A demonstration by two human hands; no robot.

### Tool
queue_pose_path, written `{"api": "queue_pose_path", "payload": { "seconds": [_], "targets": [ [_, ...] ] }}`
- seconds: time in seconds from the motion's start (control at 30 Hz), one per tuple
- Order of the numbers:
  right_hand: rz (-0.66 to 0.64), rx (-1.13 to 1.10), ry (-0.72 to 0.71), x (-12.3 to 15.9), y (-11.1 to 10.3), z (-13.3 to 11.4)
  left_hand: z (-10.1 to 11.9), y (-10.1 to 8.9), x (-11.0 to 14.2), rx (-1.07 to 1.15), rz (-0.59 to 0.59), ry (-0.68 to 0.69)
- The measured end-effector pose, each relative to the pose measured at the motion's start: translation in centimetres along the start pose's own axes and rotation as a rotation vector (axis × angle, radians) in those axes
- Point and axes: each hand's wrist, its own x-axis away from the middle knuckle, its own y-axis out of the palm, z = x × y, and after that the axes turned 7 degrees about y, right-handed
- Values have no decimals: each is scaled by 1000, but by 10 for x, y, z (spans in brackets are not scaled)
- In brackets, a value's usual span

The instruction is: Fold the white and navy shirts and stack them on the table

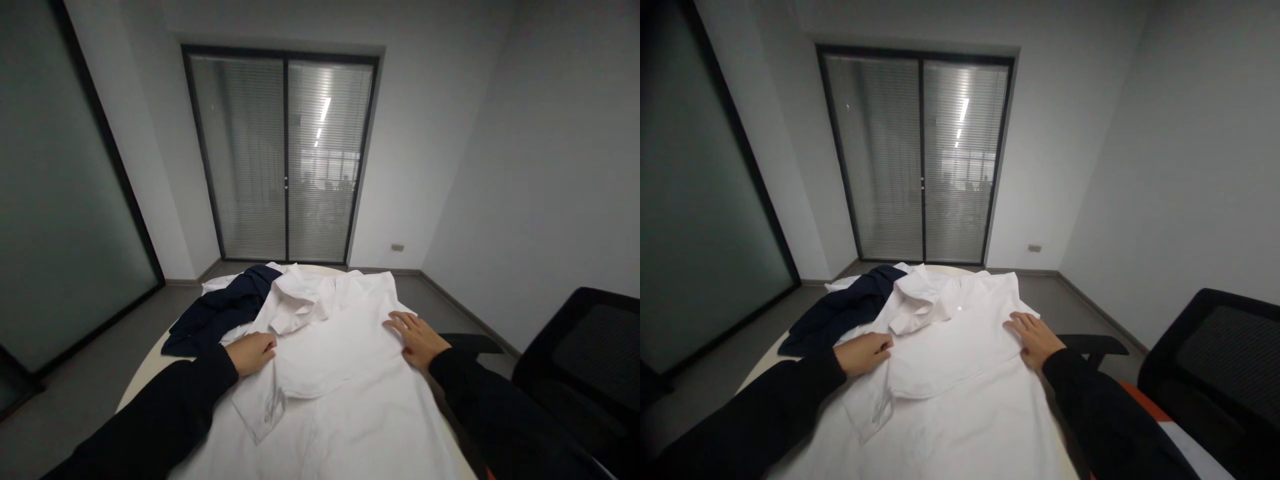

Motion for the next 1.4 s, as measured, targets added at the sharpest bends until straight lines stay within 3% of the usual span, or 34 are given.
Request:
{"api": "queue_pose_path", "payload": {
  "seconds": [0.1, 0.23, 0.3, 0.4, 0.5, 0.6, 0.7, 0.83, 1.03, 1.17, 1.4],
  "targets": [
    [60, 19, 85, 4, 6, 11, -6, 2, -3, -15, -60, -38],
    [208, -47, 311, 1, 9, 9, -11, 7, -5, 57, -103, -51],
    [190, -134, 320, -3, 9, 7, -13, 8, -5, 129, -114, -64],
    [65, -359, 234, -12, 9, 8, -20, 6, -10, 248, -86, -104],
    [95, -564, 261, -27, 10, 18, -33, 2, -25, 267, 213, -163],
    [312, -664, 474, -48, 12, 31, -48, -4, -48, 223, 589, -189],
    [411, -771, 669, -75, 14, 38, -57, -14, -71, 361, 751, -211],
    [365, -902, 723, -110, 12, 35, -59, -26, -92, 558, 712, -273],
    [379, -810, 761, -147, 2, 33, -62, -29, -118, 600, 741, -169],
    [370, -788, 780, -160, 2, 35, -68, -25, -139, 577, 743, -121],
    [263, -890, 827, -172, 8, 27, -70, -18, -154, 489, 696, -251]
  ]
}}
